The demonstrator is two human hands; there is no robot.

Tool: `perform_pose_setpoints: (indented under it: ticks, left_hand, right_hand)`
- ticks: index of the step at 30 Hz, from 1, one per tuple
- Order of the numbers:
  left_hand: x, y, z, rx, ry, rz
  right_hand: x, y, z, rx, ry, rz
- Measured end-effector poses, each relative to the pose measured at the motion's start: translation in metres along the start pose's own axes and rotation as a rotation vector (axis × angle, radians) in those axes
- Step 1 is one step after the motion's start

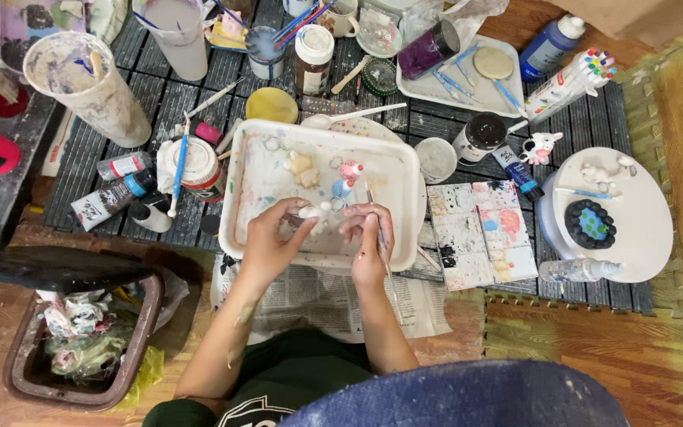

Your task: The person paints a small white figurine using a fine brush and light-colored paint. They rotate the figurine to apply paint to different sides and dip the brush into a palette for more paint.

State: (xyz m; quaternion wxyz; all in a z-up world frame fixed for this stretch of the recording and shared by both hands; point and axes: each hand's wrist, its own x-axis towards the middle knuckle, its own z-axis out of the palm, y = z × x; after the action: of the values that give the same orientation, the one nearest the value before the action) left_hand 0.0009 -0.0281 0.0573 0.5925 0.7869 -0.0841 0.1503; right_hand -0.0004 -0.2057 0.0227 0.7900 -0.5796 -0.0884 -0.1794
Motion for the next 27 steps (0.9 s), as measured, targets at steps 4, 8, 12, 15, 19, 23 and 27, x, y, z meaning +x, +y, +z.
perform_pose_setpoints:
  ticks: [4,8,12,15,19,23,27]
  left_hand:
    - [0.004,0.004,0.0,0.042,0.009,0.028]
    - [0.003,0.01,0.003,0.113,-0.001,-0.02]
    - [0.001,0.013,0.005,0.122,-0.001,-0.084]
    - [0.003,0.01,0.008,0.083,-0.025,-0.185]
    - [-0.001,-0.002,0.016,-0.053,-0.019,-0.07]
    - [-0.011,0.005,0.023,-0.177,-0.059,-0.009]
    - [-0.024,0.017,0.046,-0.37,-0.188,-0.08]
  right_hand:
    - [0.001,-0.004,0.003,0.042,0.027,0.009]
    - [-0.003,-0.004,-0.003,0.091,0.059,0.002]
    - [-0.017,0.018,-0.029,0.332,0.111,-0.022]
    - [-0.027,0.019,-0.079,0.215,0.346,-0.247]
    - [-0.019,-0.027,-0.186,0.25,0.686,-0.247]
    - [-0.019,-0.065,-0.29,-0.533,0.63,-0.239]
    - [-0.038,-0.054,-0.346,-0.697,0.73,-0.107]
